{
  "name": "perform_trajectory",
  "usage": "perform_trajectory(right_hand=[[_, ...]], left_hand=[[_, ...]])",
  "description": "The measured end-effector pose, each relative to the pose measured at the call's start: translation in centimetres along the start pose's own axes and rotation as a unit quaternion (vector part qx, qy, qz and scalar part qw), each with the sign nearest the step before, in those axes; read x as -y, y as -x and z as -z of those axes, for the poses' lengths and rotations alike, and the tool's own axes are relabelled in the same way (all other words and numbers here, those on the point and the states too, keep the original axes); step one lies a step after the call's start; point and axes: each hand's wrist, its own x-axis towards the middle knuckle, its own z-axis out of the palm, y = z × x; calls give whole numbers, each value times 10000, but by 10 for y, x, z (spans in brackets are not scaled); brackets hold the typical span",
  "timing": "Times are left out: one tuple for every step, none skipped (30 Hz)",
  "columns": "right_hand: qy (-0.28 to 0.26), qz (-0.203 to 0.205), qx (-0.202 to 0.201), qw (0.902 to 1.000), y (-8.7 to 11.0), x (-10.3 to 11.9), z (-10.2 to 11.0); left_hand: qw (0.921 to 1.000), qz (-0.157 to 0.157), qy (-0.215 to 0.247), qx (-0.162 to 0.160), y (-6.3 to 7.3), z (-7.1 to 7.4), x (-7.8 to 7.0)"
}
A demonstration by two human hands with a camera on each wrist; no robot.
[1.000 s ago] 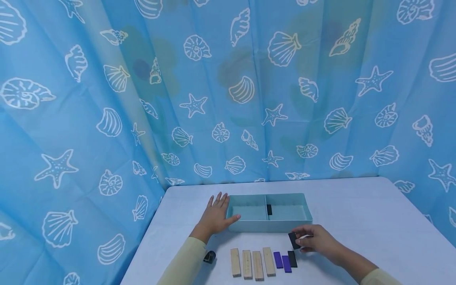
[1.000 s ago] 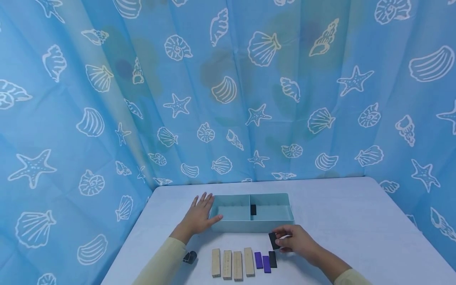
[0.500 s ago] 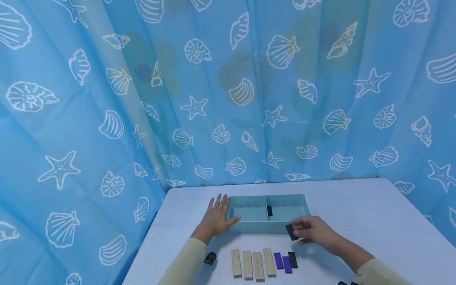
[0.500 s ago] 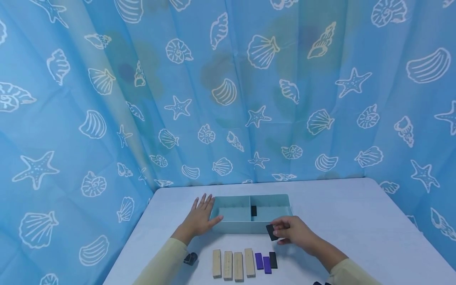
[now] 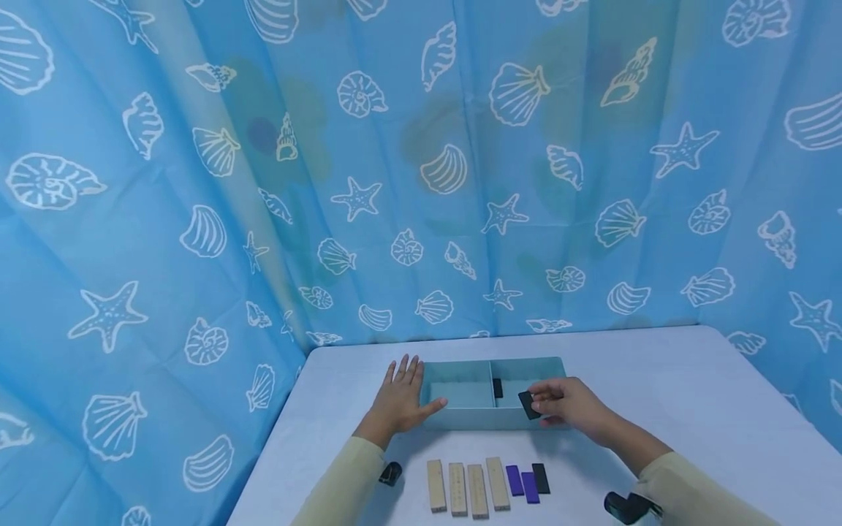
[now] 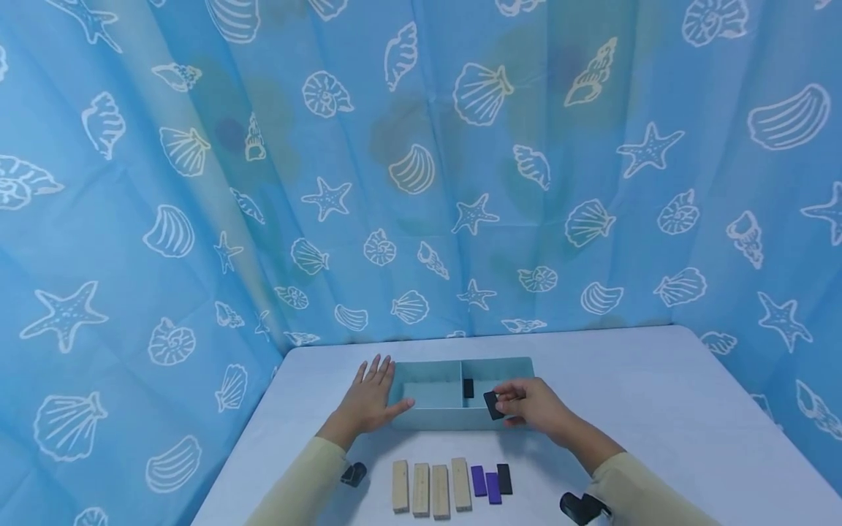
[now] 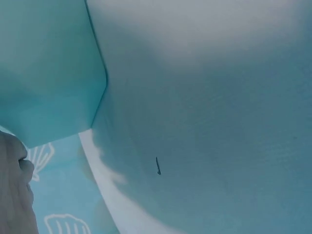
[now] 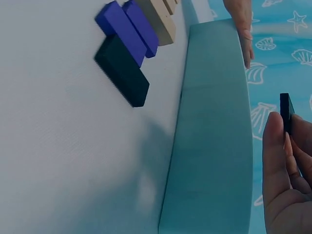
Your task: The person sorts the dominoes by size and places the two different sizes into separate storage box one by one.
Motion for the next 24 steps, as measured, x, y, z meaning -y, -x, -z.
perform_trajectory(right_hand=[[-6, 17, -49, 10000, -1, 0, -1], [13, 44, -95, 9999, -3, 0, -2], [18, 77, -147, 9999, -5, 0, -2], [21, 124, -194, 9997, -7, 0, -3], [38, 192, -228, 9995, -9, -1, -3], [37, 241, -270, 9993, -12, -1, -3], [32, 282, -305, 9991, -14, -1, -3], [6, 320, -331, 9989, -17, -1, -4], [-14, 348, -353, 9988, -19, -1, -4], [-23, 360, -361, 9987, -21, -1, -3], [-23, 358, -368, 9987, -23, -1, -3], [-24, 335, -374, 9987, -25, -1, -3], [-12, 313, -375, 9988, -28, -1, -3], [0, 288, -381, 9989, -30, 0, -3], [32, 249, -389, 9989, -32, 0, -4], [56, 221, -384, 9990, -34, 0, -4], [79, 191, -381, 9991, -37, 0, -4], [108, 168, -374, 9991, -39, 0, -4], [124, 140, -364, 9992, -41, 0, -4], [149, 122, -350, 9992, -43, 0, -5], [180, 97, -334, 9992, -46, 0, -5], [217, 76, -326, 9992, -48, -1, -5], [262, 42, -330, 9991, -50, -1, -6], [313, 8, -335, 9989, -52, -1, -6]], left_hand=[[10000, 4, -16, -4, 0, 0, 0], [10000, -2, -25, -19, 0, 0, 0], [10000, -15, -46, -45, -1, -1, 0], [10000, -16, -81, -54, -2, -1, 0], [9999, -24, -122, -72, -2, -1, 0], [9999, -25, -142, -83, -2, -1, 0], [9999, -25, -144, -75, -2, -1, -1], [9999, -26, -129, -88, -2, -2, -1], [9999, -29, -101, -104, -3, -3, -1], [9999, -28, -58, -108, -2, -4, -1], [9999, -36, 10, -131, -2, -5, -1], [9999, -39, 66, -149, -2, -6, 0], [9998, -47, 133, -166, -2, -8, 0], [9996, -53, 183, -188, -2, -9, 0], [9995, -55, 239, -192, -2, -10, 0], [9995, -48, 255, -187, -2, -10, 0], [9995, -40, 269, -179, -2, -10, 0], [9995, -28, 279, -162, -2, -10, -1], [9994, -20, 307, -159, -2, -9, -1], [9994, -8, 305, -152, -2, -9, -1], [9995, 8, 297, -138, -2, -9, -1], [9994, 22, 321, -137, -2, -9, -1], [9992, 33, 360, -145, -2, -9, -2], [9991, 42, 393, -148, -2, -10, -2]])
